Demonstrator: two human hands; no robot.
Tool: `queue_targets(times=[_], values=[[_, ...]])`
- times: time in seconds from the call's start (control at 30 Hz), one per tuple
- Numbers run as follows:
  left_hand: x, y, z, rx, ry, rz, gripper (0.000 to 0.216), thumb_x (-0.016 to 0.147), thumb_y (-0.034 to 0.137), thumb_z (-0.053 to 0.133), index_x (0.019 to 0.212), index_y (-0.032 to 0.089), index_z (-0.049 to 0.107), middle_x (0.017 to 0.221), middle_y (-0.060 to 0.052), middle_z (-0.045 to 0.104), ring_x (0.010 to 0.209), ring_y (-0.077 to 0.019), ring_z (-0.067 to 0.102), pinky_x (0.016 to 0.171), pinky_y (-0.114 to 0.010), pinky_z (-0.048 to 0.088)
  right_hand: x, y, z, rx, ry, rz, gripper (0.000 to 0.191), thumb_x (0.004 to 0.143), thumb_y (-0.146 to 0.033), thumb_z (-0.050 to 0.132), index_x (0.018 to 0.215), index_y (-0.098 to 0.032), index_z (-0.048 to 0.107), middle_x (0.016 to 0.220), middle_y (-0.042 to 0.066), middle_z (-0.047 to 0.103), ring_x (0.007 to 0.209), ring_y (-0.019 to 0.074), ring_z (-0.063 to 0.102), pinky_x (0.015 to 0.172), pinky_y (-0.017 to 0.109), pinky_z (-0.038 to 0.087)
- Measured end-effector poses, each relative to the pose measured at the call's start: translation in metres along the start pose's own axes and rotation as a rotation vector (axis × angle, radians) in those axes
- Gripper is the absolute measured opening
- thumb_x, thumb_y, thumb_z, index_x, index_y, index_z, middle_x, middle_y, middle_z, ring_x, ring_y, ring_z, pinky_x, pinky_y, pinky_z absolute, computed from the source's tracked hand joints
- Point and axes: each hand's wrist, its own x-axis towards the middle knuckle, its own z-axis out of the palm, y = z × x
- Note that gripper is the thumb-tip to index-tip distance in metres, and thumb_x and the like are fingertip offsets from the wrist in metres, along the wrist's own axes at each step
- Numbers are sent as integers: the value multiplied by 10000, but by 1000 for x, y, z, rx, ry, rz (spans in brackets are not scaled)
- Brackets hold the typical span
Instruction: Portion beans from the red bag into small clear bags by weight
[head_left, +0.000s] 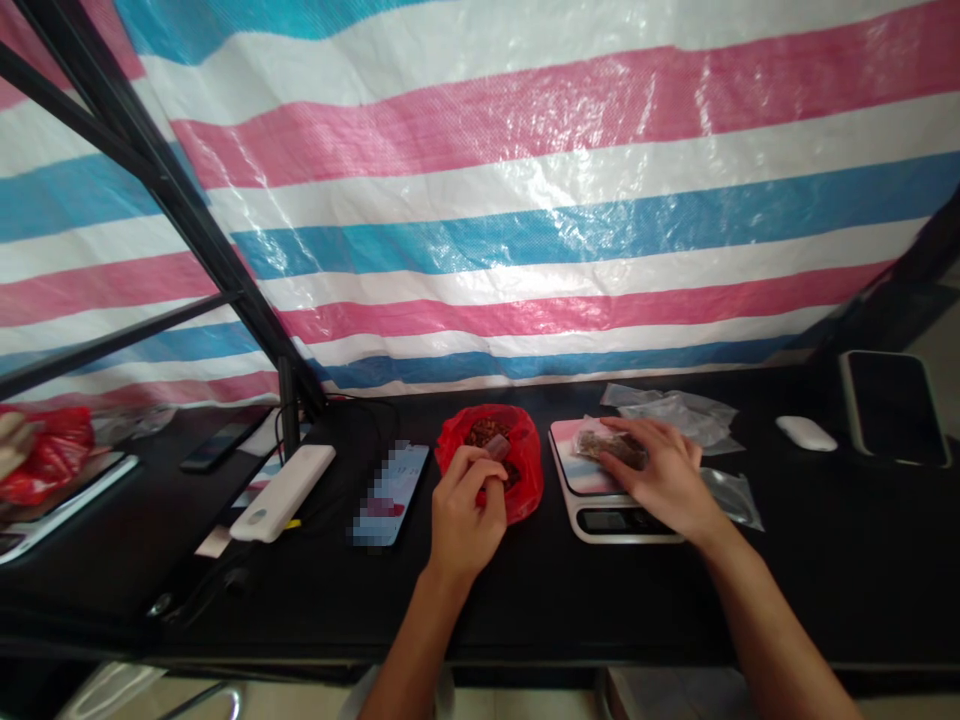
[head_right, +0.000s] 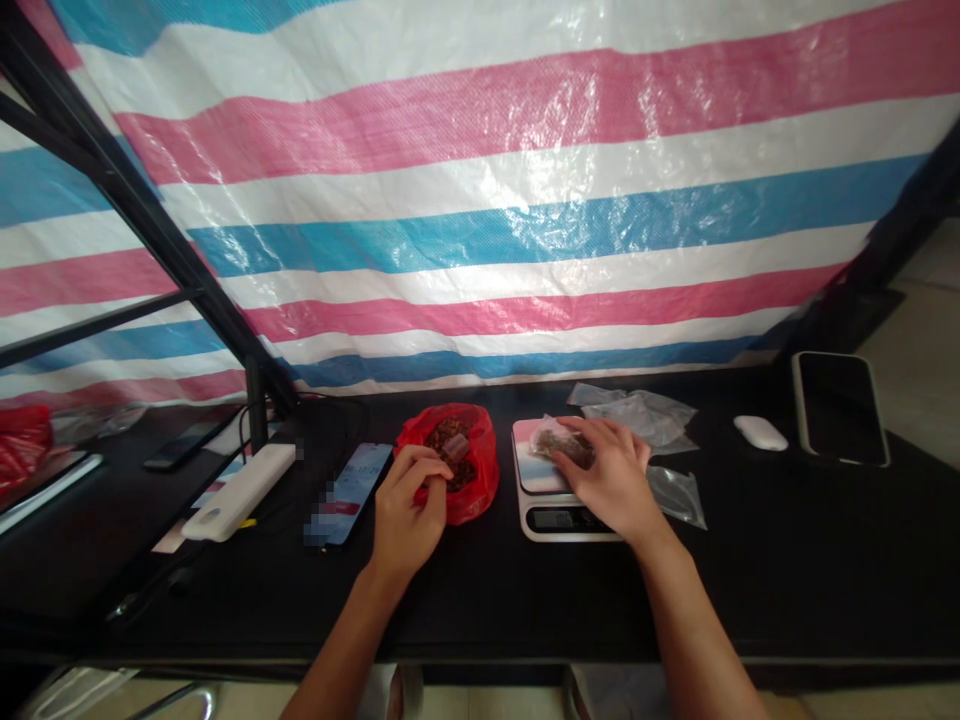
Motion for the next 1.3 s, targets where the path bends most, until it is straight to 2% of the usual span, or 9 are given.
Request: queue_targets(times=[0.07,0.17,0.3,0.47,0.83,1.0,1.13,1.2,1.3], values=[[0,-2,-3,15,28,-11,255,900,24,516,798,207,661,870,-16,615,816,-136,653,763,-249,525,2,-2,0,15,20,-29,362,850,-533,674,1132,-317,744,1093,75,776,1120,392,636,995,641,389],[1,-4,-12,33,69,-29,247,910,40,529,785,206,663,848,-13,612,797,-136,644,746,-250,520,5,-18,0,198,49,-118,323,892,-448,662,1149,-260,717,1092,95,757,1004,314,682,945,524,486],[4,-5,-23,32,91,-52,247,914,46,539,766,202,661,827,-9,610,771,-130,632,720,-245,508,-1,-59,8,376,-59,-252,257,921,-333,670,1166,-262,696,1045,69,728,934,243,681,857,395,550],[7,-4,-28,28,127,-73,254,921,51,539,756,198,666,818,-10,607,769,-127,624,720,-244,497,-10,-88,26,220,-144,-369,261,952,-219,615,1191,-279,700,1134,75,711,1059,273,656,945,449,536],[7,-4,-26,12,120,-63,251,922,53,532,760,198,656,818,-13,608,774,-129,626,725,-247,503,-11,-95,31,239,-200,-379,283,953,-176,576,1198,-267,684,1127,71,723,1068,274,652,1006,500,520],[9,-3,-25,9,119,-66,258,922,53,524,760,200,660,821,-15,608,770,-132,625,719,-254,506,-6,-84,26,337,-144,-273,253,931,-296,635,1173,-271,702,1102,80,743,1036,277,677,927,446,557],[9,-2,-24,11,120,-71,258,928,63,525,759,203,660,822,-19,609,768,-138,621,715,-263,509,2,-50,13,341,-19,-142,326,889,-451,680,1157,-268,719,1103,88,766,984,283,701,914,451,555],[8,-3,-24,12,118,-71,255,926,63,528,758,203,659,820,-18,610,767,-138,623,713,-262,507,5,-31,7,307,-2,-61,405,865,-528,685,1157,-252,730,1132,103,769,1000,297,709,916,461,550],[7,-4,-26,17,107,-70,248,921,61,534,758,200,658,817,-14,610,762,-134,622,712,-257,502,5,-11,2,157,-4,-55,437,865,-626,632,1093,-277,764,1106,94,781,1060,339,691,995,547,475]])
